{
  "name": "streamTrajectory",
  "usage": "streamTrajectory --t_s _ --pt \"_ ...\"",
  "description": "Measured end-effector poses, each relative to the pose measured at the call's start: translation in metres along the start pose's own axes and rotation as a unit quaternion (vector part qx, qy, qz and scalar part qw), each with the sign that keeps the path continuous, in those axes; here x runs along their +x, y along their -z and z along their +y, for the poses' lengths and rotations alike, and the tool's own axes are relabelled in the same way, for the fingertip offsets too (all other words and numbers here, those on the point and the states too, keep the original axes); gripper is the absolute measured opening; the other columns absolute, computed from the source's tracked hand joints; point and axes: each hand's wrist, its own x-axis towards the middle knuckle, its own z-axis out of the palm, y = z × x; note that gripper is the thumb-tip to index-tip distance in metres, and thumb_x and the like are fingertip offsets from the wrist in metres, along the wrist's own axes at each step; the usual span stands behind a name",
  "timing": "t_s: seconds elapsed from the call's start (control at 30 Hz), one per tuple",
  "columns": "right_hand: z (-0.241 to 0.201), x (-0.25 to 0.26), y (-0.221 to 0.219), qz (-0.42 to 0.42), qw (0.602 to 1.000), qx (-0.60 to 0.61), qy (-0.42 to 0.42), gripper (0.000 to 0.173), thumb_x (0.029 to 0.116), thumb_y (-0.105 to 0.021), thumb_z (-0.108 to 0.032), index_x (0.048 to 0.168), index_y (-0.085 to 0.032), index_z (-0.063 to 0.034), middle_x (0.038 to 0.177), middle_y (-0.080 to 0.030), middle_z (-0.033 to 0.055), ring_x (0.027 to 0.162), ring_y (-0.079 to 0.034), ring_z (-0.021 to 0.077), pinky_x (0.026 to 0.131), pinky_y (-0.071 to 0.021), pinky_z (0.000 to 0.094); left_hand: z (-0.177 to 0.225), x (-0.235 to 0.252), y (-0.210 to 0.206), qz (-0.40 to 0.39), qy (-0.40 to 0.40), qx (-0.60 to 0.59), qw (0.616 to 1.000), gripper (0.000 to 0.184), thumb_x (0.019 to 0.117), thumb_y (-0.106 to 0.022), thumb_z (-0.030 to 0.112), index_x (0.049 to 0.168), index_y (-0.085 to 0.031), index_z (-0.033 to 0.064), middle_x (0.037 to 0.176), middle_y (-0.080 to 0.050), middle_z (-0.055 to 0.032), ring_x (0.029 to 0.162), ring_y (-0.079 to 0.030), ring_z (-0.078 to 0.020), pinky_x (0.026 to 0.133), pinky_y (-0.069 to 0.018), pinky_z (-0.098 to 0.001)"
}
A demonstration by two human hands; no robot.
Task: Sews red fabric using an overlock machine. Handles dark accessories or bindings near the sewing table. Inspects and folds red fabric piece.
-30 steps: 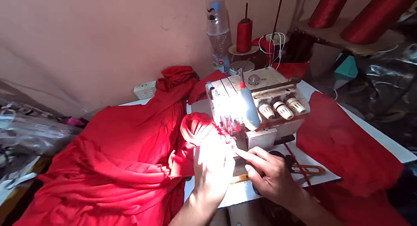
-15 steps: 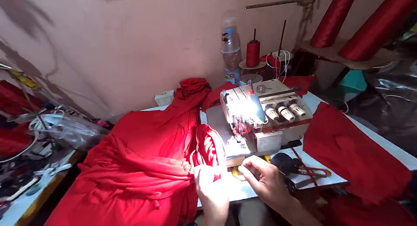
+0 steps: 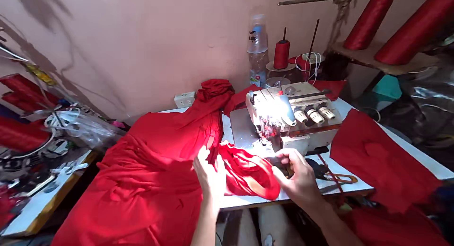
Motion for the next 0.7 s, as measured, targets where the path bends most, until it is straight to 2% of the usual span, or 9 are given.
streamTrajectory --t_s 0.07,0.13,0.2,0.3,0.37,0.43,0.5,0.57,0.7 --pt "-0.022 0.017 -0.014 -0.018 0.998 -0.004 0.065 0.039 0.0881 -0.064 -0.03 0.11 -0.072 0.0009 0.107 -0.072 0.0175 0.1 -0.07 0.031 0.087 -0.0565 0.046 -0.001 0.029 0.006 -0.159 0.116 -0.001 0.98 0.072 0.0976 -0.064 0.012 0.153 -0.026 -0.0128 0.136 -0.058 -0.0315 0.128 -0.057 -0.0412 0.11 -0.0436 -0.0506" --pt "-0.04 0.037 -0.031 -0.125 0.989 -0.032 0.067 0.044 0.0937 -0.062 -0.025 0.131 -0.067 -0.002 0.115 -0.071 0.019 0.111 -0.066 0.0396 0.097 -0.0498 0.0583 -0.001 0.047 0.003 -0.21 0.17 -0.073 0.96 0.067 0.0979 -0.064 0.006 0.153 -0.029 -0.0093 0.131 -0.061 -0.029 0.119 -0.063 -0.0314 0.103 -0.0495 -0.0416" --pt "-0.046 0.051 -0.041 -0.198 0.979 -0.007 0.051 0.043 0.0967 -0.058 -0.013 0.138 -0.062 -0.0027 0.111 -0.07 0.0218 0.106 -0.066 0.0422 0.092 -0.0483 0.0608 0.0 0.05 0.017 -0.177 0.194 -0.213 0.941 0.057 0.0983 -0.059 -0.001 0.149 -0.035 -0.0091 0.127 -0.062 -0.0265 0.11 -0.066 -0.0228 0.095 -0.0535 -0.0354" --pt "-0.049 0.058 -0.027 -0.213 0.944 0.251 -0.029 0.031 0.0958 -0.057 -0.008 0.124 -0.063 0.0027 0.108 -0.068 0.0104 0.097 -0.065 0.0141 0.088 -0.0536 0.0309 0.009 0.047 0.069 -0.159 0.188 -0.379 0.892 0.042 0.1029 -0.042 0.003 0.144 -0.044 -0.0028 0.117 -0.066 -0.0125 0.095 -0.067 -0.0128 0.084 -0.0569 -0.0311" --pt "-0.061 0.061 -0.011 -0.225 0.832 0.484 -0.15 0.022 0.0949 -0.052 0.0 0.117 -0.055 -0.0018 0.091 -0.067 0.001 0.083 -0.066 0.0066 0.08 -0.0569 0.0254 0.014 0.041 0.104 -0.178 0.123 -0.431 0.876 0.033 0.0981 -0.047 0.013 0.13 -0.054 0.0067 0.095 -0.07 0.0026 0.082 -0.069 -0.0053 0.075 -0.0595 -0.0257" --pt "-0.073 0.061 0.001 -0.248 0.75 0.579 -0.201 0.022 0.0966 -0.042 -0.001 0.112 -0.054 -0.0105 0.085 -0.066 -0.0027 0.079 -0.065 0.0057 0.079 -0.0562 0.0255 0.017 0.034 0.128 -0.205 0.007 -0.432 0.878 0.04 0.089 -0.072 0.029 0.124 -0.059 0.0164 0.09 -0.073 0.013 0.08 -0.069 0.0013 0.074 -0.0587 -0.0195" --pt "-0.081 0.056 0.007 -0.273 0.737 0.595 -0.17 0.021 0.0976 -0.041 -0.006 0.111 -0.054 -0.0136 0.09 -0.066 -0.0064 0.083 -0.065 0.0029 0.079 -0.0557 0.0226 0.023 0.028 0.141 -0.191 -0.125 -0.336 0.914 0.048 0.0861 -0.077 0.036 0.126 -0.058 0.0165 0.096 -0.068 0.0187 0.086 -0.064 0.0071 0.079 -0.0559 -0.0149" --pt "-0.085 0.049 0.009 -0.293 0.744 0.59 -0.108 0.024 0.0933 -0.05 -0.004 0.116 -0.051 -0.0128 0.101 -0.069 -0.0073 0.09 -0.067 0.0021 0.081 -0.057 0.0228 0.028 0.025 0.144 -0.139 -0.204 -0.261 0.933 0.032 0.086 -0.073 0.019 0.115 -0.065 0.0075 0.096 -0.069 0.014 0.089 -0.064 0.0072 0.081 -0.0558 -0.0149" --pt "-0.096 0.041 0.016 -0.305 0.799 0.514 -0.07 0.028 0.0948 -0.051 -0.003 0.122 -0.05 -0.0083 0.091 -0.066 -0.0104 0.082 -0.066 -0.0012 0.077 -0.0575 0.0196 0.026 0.022 0.144 -0.136 -0.157 -0.279 0.938 0.015 0.0951 -0.058 0.014 0.094 -0.072 0.0168 0.103 -0.067 0.0118 0.101 -0.062 0.0026 0.088 -0.0526 -0.0177"
